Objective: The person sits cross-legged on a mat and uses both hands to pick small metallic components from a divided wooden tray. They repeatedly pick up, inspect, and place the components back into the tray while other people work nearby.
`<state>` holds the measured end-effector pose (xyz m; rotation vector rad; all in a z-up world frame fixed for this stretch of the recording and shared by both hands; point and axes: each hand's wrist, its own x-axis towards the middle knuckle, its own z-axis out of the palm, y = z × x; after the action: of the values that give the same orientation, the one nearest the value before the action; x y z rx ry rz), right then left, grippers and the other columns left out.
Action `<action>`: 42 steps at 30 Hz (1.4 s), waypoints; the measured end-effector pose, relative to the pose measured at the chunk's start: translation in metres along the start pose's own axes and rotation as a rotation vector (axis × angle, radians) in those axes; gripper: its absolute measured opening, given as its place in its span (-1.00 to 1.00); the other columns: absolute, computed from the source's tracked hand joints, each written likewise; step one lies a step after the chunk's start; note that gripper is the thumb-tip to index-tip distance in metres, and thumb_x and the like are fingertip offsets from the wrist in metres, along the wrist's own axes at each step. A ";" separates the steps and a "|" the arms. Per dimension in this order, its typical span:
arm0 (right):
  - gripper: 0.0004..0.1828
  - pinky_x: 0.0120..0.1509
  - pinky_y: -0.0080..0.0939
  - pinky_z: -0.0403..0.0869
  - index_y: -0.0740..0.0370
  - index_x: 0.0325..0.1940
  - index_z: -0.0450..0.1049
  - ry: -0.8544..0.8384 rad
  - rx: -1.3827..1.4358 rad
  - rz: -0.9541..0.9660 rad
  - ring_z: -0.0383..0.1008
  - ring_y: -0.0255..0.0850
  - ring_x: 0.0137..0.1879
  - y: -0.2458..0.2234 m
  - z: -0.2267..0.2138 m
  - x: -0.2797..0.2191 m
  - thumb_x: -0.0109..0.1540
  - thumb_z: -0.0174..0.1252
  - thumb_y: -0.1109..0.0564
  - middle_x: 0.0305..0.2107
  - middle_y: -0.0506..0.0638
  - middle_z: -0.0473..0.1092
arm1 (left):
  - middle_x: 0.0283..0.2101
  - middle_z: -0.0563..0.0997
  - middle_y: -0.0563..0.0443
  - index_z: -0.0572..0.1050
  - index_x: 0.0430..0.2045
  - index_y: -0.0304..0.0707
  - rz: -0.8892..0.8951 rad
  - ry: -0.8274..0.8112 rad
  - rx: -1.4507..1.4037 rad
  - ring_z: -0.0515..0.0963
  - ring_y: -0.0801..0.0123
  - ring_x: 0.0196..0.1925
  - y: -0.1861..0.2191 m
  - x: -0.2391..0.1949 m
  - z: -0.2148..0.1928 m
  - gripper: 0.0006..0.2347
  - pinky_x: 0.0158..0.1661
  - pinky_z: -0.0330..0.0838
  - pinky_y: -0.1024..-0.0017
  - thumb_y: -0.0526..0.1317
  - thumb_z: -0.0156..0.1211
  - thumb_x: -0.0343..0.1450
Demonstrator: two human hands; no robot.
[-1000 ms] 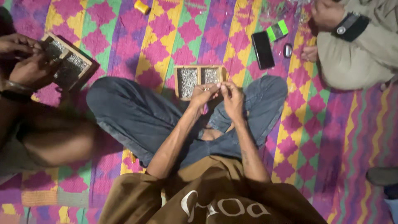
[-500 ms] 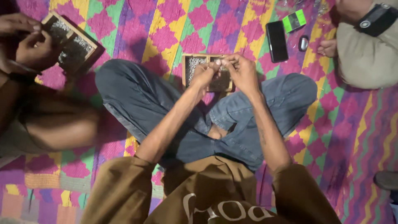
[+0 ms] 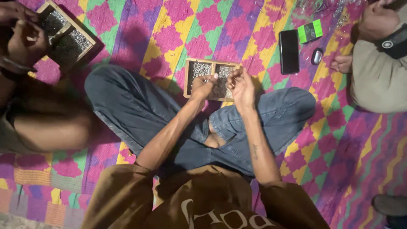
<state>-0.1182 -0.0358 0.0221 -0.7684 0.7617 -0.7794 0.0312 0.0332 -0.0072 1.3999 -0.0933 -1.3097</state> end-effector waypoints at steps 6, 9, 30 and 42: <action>-0.51 -0.23 -0.37 0.37 0.19 0.05 0.48 0.125 -0.464 0.016 0.44 -0.36 -0.21 -0.004 0.029 -0.002 0.42 -0.12 -0.23 -0.09 -0.06 0.48 | -0.53 0.56 0.09 0.56 -0.40 -0.32 0.011 0.023 -0.092 0.47 0.50 -0.58 0.000 -0.007 -0.002 -0.81 -0.58 0.36 0.48 -0.15 0.28 0.46; -0.72 -0.09 -0.33 0.48 0.18 0.02 0.50 -0.029 -0.731 -0.308 0.48 -0.31 -0.13 -0.013 0.054 -0.012 0.34 0.17 -0.03 -0.05 -0.05 0.44 | -0.53 0.56 0.10 0.56 -0.38 -0.29 -0.060 0.126 -0.157 0.47 0.47 -0.57 0.006 -0.012 -0.009 -0.73 -0.57 0.35 0.44 -0.07 0.02 0.51; -0.83 -0.06 -0.31 0.54 0.27 0.00 0.47 0.052 -0.833 -0.326 0.56 -0.33 -0.17 -0.019 0.061 -0.006 0.46 0.02 0.14 -0.28 -0.03 0.53 | -0.39 0.61 0.05 0.60 -0.23 -0.31 0.002 -0.081 -0.126 0.51 0.48 -0.48 0.032 -0.025 -0.002 -0.83 -0.54 0.38 0.51 -0.20 0.14 0.49; -0.81 -0.05 -0.36 0.45 0.29 -0.14 0.52 0.056 -0.700 -0.177 0.46 -0.36 -0.18 0.001 0.029 0.008 0.38 0.15 0.09 -0.36 -0.10 0.48 | -0.44 0.62 0.07 0.67 -0.29 -0.32 -0.065 -0.110 -0.107 0.50 0.55 -0.52 0.024 -0.020 -0.002 -0.86 -0.53 0.38 0.54 -0.21 0.37 0.44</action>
<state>-0.0903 -0.0336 0.0335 -1.4609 1.0433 -0.6918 0.0397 0.0399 0.0221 1.2490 -0.0511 -1.4248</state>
